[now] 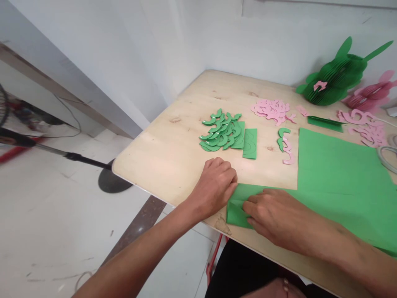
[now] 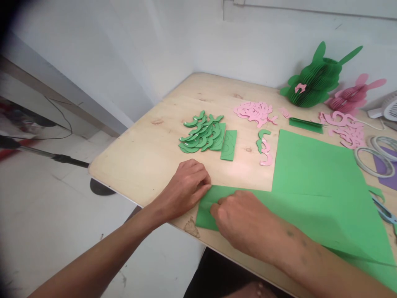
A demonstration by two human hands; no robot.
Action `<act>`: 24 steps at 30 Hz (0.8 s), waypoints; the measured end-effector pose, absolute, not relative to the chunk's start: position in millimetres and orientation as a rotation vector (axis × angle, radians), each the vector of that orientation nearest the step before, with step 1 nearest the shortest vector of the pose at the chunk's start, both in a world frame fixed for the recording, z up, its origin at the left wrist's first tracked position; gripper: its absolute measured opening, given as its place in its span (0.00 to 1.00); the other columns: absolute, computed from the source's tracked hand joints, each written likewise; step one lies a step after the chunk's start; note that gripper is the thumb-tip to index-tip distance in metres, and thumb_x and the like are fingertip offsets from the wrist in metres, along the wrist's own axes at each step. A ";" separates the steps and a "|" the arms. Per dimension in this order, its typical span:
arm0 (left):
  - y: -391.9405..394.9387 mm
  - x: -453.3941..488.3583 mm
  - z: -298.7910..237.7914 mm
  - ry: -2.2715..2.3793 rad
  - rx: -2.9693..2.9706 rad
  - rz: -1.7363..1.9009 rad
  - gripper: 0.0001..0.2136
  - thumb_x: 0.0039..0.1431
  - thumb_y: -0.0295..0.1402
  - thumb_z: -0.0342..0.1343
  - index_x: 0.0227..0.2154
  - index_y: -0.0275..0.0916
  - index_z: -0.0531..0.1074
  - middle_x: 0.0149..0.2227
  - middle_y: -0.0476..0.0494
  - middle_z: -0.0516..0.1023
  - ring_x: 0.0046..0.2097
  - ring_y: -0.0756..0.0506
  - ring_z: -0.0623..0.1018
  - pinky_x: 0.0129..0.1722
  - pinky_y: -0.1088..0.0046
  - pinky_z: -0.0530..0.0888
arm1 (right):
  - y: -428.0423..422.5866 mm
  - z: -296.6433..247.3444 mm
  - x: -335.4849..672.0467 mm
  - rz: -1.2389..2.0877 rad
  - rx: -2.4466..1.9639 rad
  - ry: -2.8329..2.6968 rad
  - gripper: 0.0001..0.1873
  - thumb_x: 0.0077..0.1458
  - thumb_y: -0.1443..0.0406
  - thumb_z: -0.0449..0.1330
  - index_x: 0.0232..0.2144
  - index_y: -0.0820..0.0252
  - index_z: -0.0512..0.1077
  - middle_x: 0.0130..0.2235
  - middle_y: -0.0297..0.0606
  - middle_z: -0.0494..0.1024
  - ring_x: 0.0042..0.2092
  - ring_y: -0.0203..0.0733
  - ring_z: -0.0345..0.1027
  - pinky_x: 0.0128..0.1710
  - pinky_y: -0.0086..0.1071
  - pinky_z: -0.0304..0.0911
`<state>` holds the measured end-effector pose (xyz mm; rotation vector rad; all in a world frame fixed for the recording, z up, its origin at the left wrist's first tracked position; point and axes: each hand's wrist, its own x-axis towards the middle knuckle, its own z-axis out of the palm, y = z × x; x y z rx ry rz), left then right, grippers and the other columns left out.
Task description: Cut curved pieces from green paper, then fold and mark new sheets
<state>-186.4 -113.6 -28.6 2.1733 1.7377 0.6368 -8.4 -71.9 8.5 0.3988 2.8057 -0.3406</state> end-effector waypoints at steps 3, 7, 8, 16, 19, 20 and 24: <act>-113.5 -186.5 -29.3 1.745 2.177 0.640 0.07 0.56 0.26 0.49 0.25 0.39 0.66 0.31 0.45 0.71 0.40 0.44 0.67 0.44 0.62 0.64 | -71.9 7.7 -7.6 -0.347 0.403 2.816 0.07 0.53 0.73 0.55 0.24 0.60 0.68 0.25 0.36 0.74 0.27 0.41 0.68 0.23 0.32 0.45; -114.0 -186.5 -29.3 1.748 2.182 0.636 0.07 0.56 0.25 0.49 0.25 0.39 0.67 0.31 0.45 0.71 0.40 0.44 0.67 0.44 0.62 0.64 | -71.2 8.3 -8.4 -0.362 0.415 2.800 0.07 0.53 0.73 0.55 0.25 0.61 0.68 0.25 0.36 0.75 0.26 0.40 0.68 0.23 0.32 0.43; -114.0 -186.4 -29.3 1.747 2.184 0.636 0.07 0.56 0.25 0.49 0.25 0.39 0.67 0.31 0.46 0.71 0.39 0.44 0.67 0.44 0.62 0.64 | -70.8 9.2 -9.2 -0.368 0.422 2.785 0.07 0.54 0.73 0.55 0.25 0.61 0.68 0.25 0.36 0.75 0.26 0.40 0.68 0.23 0.33 0.42; -115.2 -186.9 -28.8 1.767 2.156 0.645 0.05 0.58 0.26 0.51 0.27 0.39 0.68 0.32 0.46 0.73 0.40 0.44 0.68 0.45 0.62 0.65 | -66.5 16.0 -12.3 -0.465 0.530 2.659 0.08 0.55 0.70 0.54 0.24 0.61 0.68 0.25 0.37 0.75 0.26 0.38 0.66 0.23 0.32 0.39; -123.3 -190.9 -27.3 1.740 2.110 0.814 0.05 0.59 0.26 0.49 0.34 0.40 0.69 0.36 0.46 0.75 0.44 0.44 0.70 0.47 0.62 0.67 | -65.8 16.0 -11.5 -0.473 0.539 2.669 0.09 0.55 0.70 0.54 0.24 0.61 0.67 0.25 0.37 0.74 0.26 0.37 0.65 0.23 0.32 0.39; -127.8 -192.4 -26.9 1.727 2.095 0.889 0.06 0.60 0.26 0.48 0.36 0.40 0.69 0.37 0.45 0.75 0.45 0.45 0.70 0.48 0.62 0.67 | -65.6 15.8 -11.2 -0.475 0.538 2.665 0.09 0.55 0.70 0.54 0.23 0.61 0.67 0.25 0.37 0.74 0.26 0.37 0.65 0.23 0.32 0.39; -151.4 -194.6 -28.8 1.644 2.076 1.064 0.10 0.61 0.23 0.44 0.40 0.40 0.68 0.40 0.45 0.76 0.49 0.46 0.72 0.54 0.61 0.66 | -64.3 14.0 -9.7 -0.477 0.521 2.668 0.10 0.56 0.69 0.53 0.23 0.61 0.66 0.24 0.36 0.73 0.25 0.36 0.63 0.24 0.32 0.39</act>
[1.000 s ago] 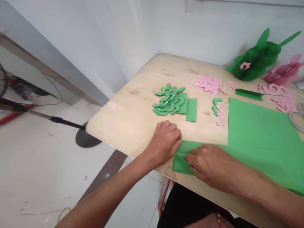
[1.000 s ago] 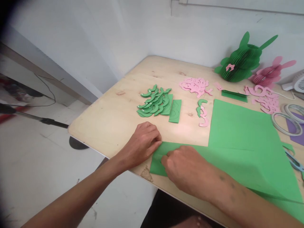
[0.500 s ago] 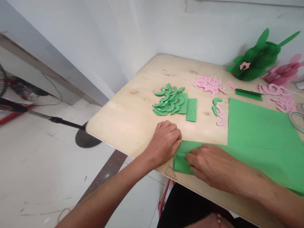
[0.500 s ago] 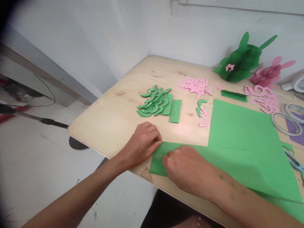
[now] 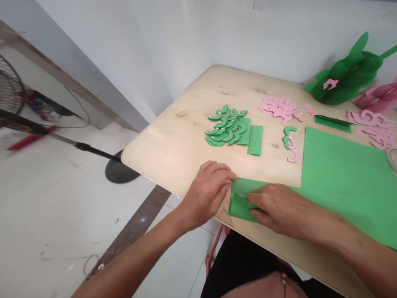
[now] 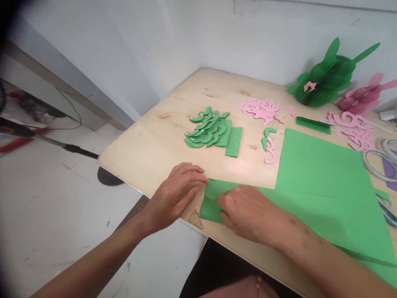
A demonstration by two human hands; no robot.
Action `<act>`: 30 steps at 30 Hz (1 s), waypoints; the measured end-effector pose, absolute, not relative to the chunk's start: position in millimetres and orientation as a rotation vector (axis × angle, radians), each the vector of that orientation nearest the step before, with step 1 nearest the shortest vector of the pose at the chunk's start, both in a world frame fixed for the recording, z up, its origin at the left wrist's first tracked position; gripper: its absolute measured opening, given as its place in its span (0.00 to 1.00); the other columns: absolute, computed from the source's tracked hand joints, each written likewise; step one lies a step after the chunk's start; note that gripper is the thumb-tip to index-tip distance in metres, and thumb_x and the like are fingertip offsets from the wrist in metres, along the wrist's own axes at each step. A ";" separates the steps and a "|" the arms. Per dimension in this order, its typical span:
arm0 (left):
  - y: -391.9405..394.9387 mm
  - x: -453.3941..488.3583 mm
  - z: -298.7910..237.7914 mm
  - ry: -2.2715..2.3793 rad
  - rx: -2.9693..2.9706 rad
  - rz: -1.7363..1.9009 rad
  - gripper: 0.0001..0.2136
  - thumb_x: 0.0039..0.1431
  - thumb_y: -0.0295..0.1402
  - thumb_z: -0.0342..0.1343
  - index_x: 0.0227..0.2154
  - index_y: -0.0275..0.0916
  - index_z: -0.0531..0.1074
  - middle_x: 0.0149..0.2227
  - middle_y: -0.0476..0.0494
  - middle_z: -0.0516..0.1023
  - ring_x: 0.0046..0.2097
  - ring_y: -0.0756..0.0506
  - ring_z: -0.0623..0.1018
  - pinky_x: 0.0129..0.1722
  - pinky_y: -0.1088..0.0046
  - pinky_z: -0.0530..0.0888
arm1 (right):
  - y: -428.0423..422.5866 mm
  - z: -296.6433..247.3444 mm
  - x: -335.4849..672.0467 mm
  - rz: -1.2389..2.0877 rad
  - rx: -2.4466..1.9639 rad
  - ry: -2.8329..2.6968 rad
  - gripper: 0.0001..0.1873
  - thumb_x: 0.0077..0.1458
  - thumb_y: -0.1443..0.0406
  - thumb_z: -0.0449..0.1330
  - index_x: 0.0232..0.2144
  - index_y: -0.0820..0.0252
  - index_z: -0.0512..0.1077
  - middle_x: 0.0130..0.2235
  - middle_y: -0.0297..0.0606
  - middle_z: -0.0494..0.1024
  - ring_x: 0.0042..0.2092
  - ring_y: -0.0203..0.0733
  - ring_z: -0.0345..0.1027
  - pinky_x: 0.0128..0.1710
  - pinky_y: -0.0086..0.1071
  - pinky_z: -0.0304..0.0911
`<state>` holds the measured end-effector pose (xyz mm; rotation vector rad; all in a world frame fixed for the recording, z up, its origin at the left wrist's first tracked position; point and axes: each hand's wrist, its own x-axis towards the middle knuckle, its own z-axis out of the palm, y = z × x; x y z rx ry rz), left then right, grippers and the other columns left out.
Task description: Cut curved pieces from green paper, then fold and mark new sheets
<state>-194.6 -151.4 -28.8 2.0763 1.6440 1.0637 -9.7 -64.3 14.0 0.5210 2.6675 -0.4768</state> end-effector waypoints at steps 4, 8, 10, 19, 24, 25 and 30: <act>-172.4 -189.8 -36.3 1.596 2.059 1.115 0.14 0.61 0.22 0.43 0.47 0.41 0.64 0.44 0.45 0.77 0.50 0.48 0.73 0.60 0.58 0.61 | -62.7 12.8 -8.3 -0.456 0.488 2.679 0.09 0.56 0.69 0.53 0.24 0.61 0.66 0.24 0.36 0.73 0.25 0.36 0.63 0.24 0.32 0.39; -182.9 -184.6 -44.2 1.643 2.049 1.133 0.18 0.60 0.21 0.43 0.52 0.41 0.59 0.46 0.44 0.77 0.52 0.48 0.73 0.60 0.56 0.60 | -61.5 14.2 -8.8 -0.451 0.471 2.664 0.10 0.57 0.68 0.52 0.24 0.60 0.65 0.25 0.35 0.72 0.26 0.37 0.63 0.24 0.31 0.41; -185.3 -183.4 -47.7 1.663 2.086 1.120 0.18 0.60 0.20 0.42 0.52 0.40 0.59 0.47 0.42 0.76 0.54 0.47 0.72 0.61 0.54 0.59 | -60.9 15.6 -9.6 -0.442 0.464 2.654 0.10 0.57 0.67 0.52 0.23 0.60 0.64 0.24 0.35 0.71 0.26 0.36 0.63 0.25 0.31 0.41; -188.5 -184.5 -59.3 1.636 2.308 1.140 0.19 0.58 0.20 0.44 0.52 0.36 0.60 0.46 0.41 0.77 0.56 0.44 0.71 0.60 0.52 0.60 | -58.3 17.5 -11.4 -0.410 0.451 2.645 0.11 0.57 0.66 0.50 0.22 0.59 0.61 0.22 0.32 0.66 0.23 0.34 0.55 0.24 0.31 0.41; -188.3 -185.3 -61.8 1.614 2.389 1.175 0.19 0.57 0.20 0.45 0.51 0.33 0.61 0.45 0.38 0.77 0.56 0.43 0.70 0.59 0.52 0.62 | -57.4 19.6 -12.7 -0.396 0.444 2.625 0.12 0.58 0.65 0.49 0.22 0.58 0.58 0.21 0.30 0.63 0.22 0.34 0.51 0.24 0.30 0.40; -188.4 -185.5 -62.2 1.616 2.399 1.177 0.18 0.57 0.20 0.45 0.51 0.32 0.61 0.45 0.38 0.77 0.56 0.43 0.70 0.59 0.52 0.63 | -57.2 20.3 -13.2 -0.399 0.451 2.614 0.12 0.58 0.65 0.49 0.22 0.58 0.57 0.21 0.30 0.62 0.22 0.34 0.51 0.24 0.30 0.40; -189.3 -186.9 -64.3 1.613 2.425 1.183 0.18 0.56 0.20 0.45 0.51 0.32 0.62 0.45 0.38 0.77 0.56 0.42 0.70 0.58 0.52 0.64 | -55.2 22.4 -15.1 -0.445 0.469 2.581 0.13 0.58 0.65 0.49 0.21 0.57 0.54 0.20 0.28 0.58 0.21 0.33 0.48 0.23 0.30 0.40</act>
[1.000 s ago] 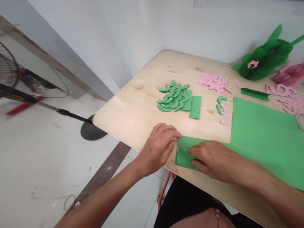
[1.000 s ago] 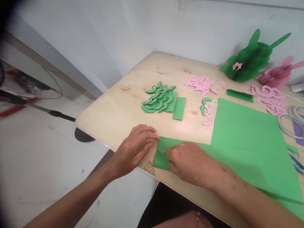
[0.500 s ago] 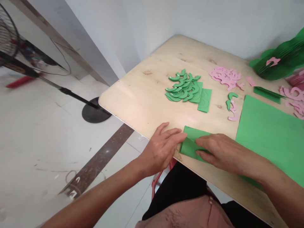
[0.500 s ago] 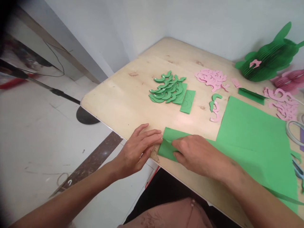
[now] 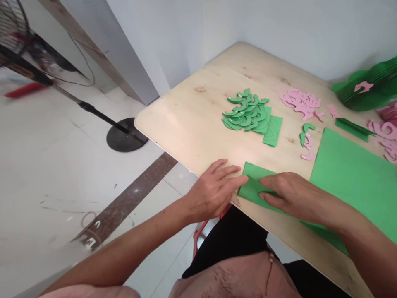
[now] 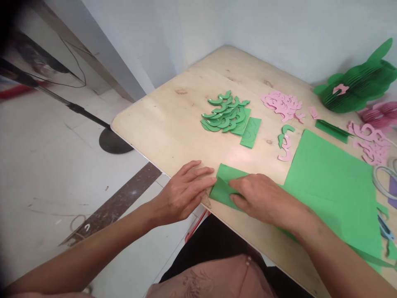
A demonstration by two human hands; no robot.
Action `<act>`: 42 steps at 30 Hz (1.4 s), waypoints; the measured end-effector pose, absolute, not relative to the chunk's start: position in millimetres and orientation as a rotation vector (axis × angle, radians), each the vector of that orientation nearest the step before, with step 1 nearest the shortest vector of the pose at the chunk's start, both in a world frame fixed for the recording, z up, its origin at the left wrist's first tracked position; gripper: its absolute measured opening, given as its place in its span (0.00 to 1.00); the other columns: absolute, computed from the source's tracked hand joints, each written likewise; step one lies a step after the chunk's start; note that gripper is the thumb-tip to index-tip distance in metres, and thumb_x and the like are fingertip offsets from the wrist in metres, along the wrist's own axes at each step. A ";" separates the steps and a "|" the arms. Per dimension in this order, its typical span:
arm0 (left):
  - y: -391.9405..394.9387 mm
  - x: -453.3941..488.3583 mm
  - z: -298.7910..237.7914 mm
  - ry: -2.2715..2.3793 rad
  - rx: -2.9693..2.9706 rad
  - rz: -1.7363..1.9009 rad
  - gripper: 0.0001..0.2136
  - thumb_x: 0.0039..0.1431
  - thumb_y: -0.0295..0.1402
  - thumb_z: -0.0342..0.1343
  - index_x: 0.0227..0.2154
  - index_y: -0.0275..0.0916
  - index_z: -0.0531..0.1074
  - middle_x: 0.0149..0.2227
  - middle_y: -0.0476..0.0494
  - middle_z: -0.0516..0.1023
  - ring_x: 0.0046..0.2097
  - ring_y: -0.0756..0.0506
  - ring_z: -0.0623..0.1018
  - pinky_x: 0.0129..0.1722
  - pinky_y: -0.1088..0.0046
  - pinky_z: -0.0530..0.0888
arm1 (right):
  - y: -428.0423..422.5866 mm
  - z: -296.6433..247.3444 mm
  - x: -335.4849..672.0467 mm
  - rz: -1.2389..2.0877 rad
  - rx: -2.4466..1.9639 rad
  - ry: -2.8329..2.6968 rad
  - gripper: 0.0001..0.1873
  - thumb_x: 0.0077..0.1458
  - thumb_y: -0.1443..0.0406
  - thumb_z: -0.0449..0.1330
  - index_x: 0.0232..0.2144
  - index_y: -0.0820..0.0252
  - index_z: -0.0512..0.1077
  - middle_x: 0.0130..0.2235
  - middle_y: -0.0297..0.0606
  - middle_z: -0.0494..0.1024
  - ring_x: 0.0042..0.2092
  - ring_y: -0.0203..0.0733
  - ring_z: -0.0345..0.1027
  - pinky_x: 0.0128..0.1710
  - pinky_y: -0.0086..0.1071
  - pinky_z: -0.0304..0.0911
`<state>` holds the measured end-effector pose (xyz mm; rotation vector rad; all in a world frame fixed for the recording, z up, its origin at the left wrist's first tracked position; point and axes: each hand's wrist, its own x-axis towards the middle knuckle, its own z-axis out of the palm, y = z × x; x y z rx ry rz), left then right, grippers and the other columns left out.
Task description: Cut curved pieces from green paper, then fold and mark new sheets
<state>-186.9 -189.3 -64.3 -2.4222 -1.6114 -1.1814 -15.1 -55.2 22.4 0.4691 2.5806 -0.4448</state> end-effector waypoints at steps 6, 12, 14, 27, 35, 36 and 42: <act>-189.9 -187.8 -65.4 -1.599 -2.445 -1.195 0.18 0.56 0.21 0.46 0.51 0.33 0.62 0.45 0.38 0.77 0.56 0.41 0.70 0.58 0.52 0.64 | -50.5 21.8 -13.9 -0.527 0.457 2.549 0.13 0.58 0.64 0.49 0.22 0.57 0.53 0.20 0.28 0.58 0.22 0.33 0.48 0.24 0.29 0.42; -192.3 -187.6 -65.1 -1.588 -2.426 -1.283 0.18 0.57 0.21 0.48 0.51 0.33 0.62 0.46 0.38 0.76 0.57 0.41 0.69 0.57 0.53 0.66 | -49.9 24.9 -16.5 -0.578 0.481 2.502 0.14 0.58 0.64 0.49 0.21 0.57 0.52 0.19 0.28 0.57 0.22 0.33 0.47 0.24 0.30 0.42; -193.7 -187.4 -65.3 -1.600 -2.413 -1.323 0.17 0.58 0.22 0.48 0.51 0.34 0.63 0.47 0.37 0.75 0.57 0.41 0.69 0.57 0.53 0.66 | -49.7 25.5 -17.1 -0.586 0.483 2.498 0.14 0.58 0.64 0.49 0.21 0.57 0.52 0.20 0.28 0.57 0.22 0.33 0.48 0.24 0.30 0.41; -201.4 -183.4 -69.8 -1.525 -2.352 -1.355 0.17 0.56 0.21 0.51 0.50 0.35 0.64 0.42 0.43 0.79 0.55 0.41 0.72 0.58 0.51 0.64 | -45.8 22.4 -14.4 -0.681 0.501 2.480 0.14 0.58 0.61 0.49 0.22 0.57 0.54 0.20 0.28 0.59 0.23 0.33 0.49 0.24 0.30 0.41; -198.4 -186.4 -74.8 -1.462 -2.383 -1.385 0.17 0.55 0.23 0.53 0.49 0.35 0.64 0.41 0.43 0.80 0.54 0.42 0.72 0.57 0.53 0.65 | -44.4 22.7 -15.6 -0.680 0.502 2.500 0.14 0.57 0.63 0.50 0.21 0.57 0.52 0.19 0.27 0.56 0.22 0.32 0.45 0.24 0.30 0.41; -198.4 -186.6 -75.6 -1.459 -2.388 -1.386 0.17 0.55 0.23 0.53 0.49 0.35 0.64 0.41 0.43 0.80 0.54 0.41 0.72 0.57 0.53 0.65 | -44.3 22.7 -15.8 -0.672 0.503 2.504 0.14 0.57 0.63 0.50 0.21 0.57 0.52 0.19 0.27 0.56 0.22 0.32 0.45 0.24 0.30 0.41; -198.3 -186.9 -75.2 -1.472 -2.392 -1.391 0.16 0.55 0.22 0.52 0.47 0.36 0.65 0.41 0.44 0.80 0.53 0.42 0.73 0.56 0.54 0.67 | -45.6 23.4 -18.5 -0.604 0.496 2.520 0.13 0.55 0.65 0.50 0.20 0.57 0.52 0.18 0.26 0.55 0.21 0.31 0.44 0.24 0.29 0.42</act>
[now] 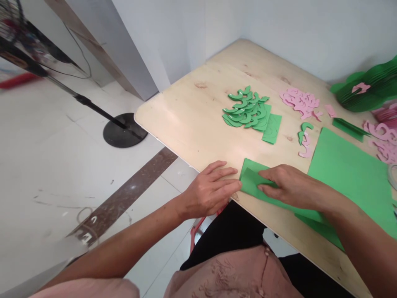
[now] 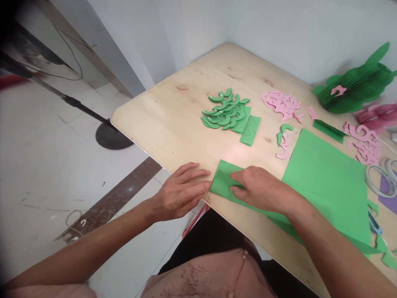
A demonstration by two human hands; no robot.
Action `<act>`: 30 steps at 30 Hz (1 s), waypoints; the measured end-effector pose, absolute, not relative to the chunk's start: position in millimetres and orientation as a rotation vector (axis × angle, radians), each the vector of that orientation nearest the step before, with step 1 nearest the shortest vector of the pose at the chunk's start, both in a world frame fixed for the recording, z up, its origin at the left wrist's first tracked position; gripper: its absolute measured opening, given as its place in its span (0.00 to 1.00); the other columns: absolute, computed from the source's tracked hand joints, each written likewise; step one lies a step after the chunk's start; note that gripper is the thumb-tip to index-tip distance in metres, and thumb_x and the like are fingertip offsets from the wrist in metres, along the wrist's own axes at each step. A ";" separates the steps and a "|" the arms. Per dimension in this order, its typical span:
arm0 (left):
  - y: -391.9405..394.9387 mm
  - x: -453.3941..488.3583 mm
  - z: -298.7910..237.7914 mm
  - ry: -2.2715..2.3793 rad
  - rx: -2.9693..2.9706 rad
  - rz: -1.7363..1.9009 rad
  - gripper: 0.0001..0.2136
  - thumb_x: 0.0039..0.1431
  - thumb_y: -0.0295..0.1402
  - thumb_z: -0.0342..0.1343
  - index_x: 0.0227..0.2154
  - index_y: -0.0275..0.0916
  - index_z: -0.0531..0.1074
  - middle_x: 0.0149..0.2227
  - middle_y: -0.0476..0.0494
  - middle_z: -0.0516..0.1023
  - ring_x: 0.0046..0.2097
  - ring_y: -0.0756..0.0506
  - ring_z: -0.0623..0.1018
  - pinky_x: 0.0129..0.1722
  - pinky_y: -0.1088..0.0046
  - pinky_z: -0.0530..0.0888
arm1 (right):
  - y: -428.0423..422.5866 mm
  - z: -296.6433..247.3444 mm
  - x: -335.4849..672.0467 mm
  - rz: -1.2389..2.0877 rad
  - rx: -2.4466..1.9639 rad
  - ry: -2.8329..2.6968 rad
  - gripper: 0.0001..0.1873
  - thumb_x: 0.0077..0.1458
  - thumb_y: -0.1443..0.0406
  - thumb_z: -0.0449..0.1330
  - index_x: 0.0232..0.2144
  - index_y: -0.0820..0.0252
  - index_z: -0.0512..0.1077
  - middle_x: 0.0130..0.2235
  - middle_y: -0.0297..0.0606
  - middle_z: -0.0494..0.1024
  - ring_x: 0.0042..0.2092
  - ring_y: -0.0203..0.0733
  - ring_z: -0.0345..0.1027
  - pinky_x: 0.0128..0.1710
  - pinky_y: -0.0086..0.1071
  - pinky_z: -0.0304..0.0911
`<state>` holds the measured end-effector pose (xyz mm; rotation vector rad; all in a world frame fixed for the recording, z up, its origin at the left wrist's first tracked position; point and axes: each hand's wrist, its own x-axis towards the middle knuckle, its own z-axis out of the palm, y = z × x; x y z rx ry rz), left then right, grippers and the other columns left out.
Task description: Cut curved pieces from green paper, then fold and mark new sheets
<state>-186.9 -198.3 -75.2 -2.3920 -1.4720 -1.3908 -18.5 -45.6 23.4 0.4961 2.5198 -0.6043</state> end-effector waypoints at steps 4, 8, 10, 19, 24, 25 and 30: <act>-197.8 -187.2 -72.4 -1.461 -2.409 -1.354 0.12 0.57 0.23 0.52 0.43 0.37 0.67 0.41 0.44 0.80 0.52 0.43 0.73 0.56 0.55 0.67 | -46.3 23.0 -19.8 -0.557 0.489 2.539 0.13 0.54 0.65 0.50 0.20 0.57 0.52 0.18 0.27 0.55 0.21 0.31 0.44 0.23 0.30 0.41; -198.2 -187.0 -71.5 -1.442 -2.402 -1.281 0.08 0.58 0.26 0.52 0.41 0.39 0.69 0.40 0.44 0.80 0.52 0.44 0.74 0.56 0.56 0.68 | -47.0 23.3 -20.7 -0.550 0.517 2.536 0.14 0.54 0.64 0.50 0.20 0.57 0.51 0.17 0.25 0.53 0.21 0.31 0.42 0.23 0.30 0.41; -198.8 -186.5 -72.3 -1.432 -2.394 -1.262 0.09 0.59 0.26 0.53 0.42 0.39 0.70 0.41 0.44 0.80 0.52 0.44 0.74 0.56 0.56 0.68 | -47.4 23.8 -21.2 -0.556 0.524 2.534 0.14 0.54 0.64 0.50 0.20 0.57 0.51 0.17 0.25 0.51 0.21 0.31 0.41 0.23 0.30 0.41; -199.2 -185.1 -75.8 -1.377 -2.410 -1.224 0.11 0.58 0.25 0.53 0.44 0.35 0.70 0.41 0.41 0.79 0.54 0.42 0.73 0.55 0.55 0.69 | -45.7 23.2 -21.6 -0.576 0.534 2.530 0.13 0.54 0.63 0.50 0.20 0.57 0.53 0.17 0.25 0.53 0.21 0.31 0.43 0.23 0.30 0.42; -199.1 -185.1 -74.4 -1.389 -2.432 -1.223 0.12 0.58 0.24 0.52 0.45 0.35 0.69 0.42 0.40 0.79 0.54 0.43 0.73 0.55 0.55 0.69 | -45.3 23.4 -20.4 -0.587 0.532 2.518 0.13 0.54 0.63 0.50 0.20 0.57 0.52 0.17 0.26 0.54 0.21 0.31 0.44 0.23 0.30 0.42; -199.0 -185.2 -74.3 -1.398 -2.438 -1.222 0.12 0.58 0.24 0.51 0.45 0.36 0.69 0.42 0.41 0.79 0.54 0.43 0.73 0.55 0.55 0.69 | -45.3 23.5 -20.4 -0.586 0.536 2.516 0.14 0.54 0.63 0.50 0.20 0.57 0.52 0.17 0.26 0.54 0.21 0.31 0.44 0.23 0.30 0.42; -198.8 -184.8 -75.9 -1.396 -2.446 -1.237 0.13 0.57 0.24 0.50 0.45 0.36 0.69 0.42 0.40 0.79 0.54 0.42 0.72 0.55 0.55 0.69 | -44.7 23.4 -22.0 -0.587 0.537 2.524 0.14 0.54 0.63 0.50 0.20 0.57 0.52 0.17 0.26 0.53 0.21 0.31 0.43 0.23 0.30 0.42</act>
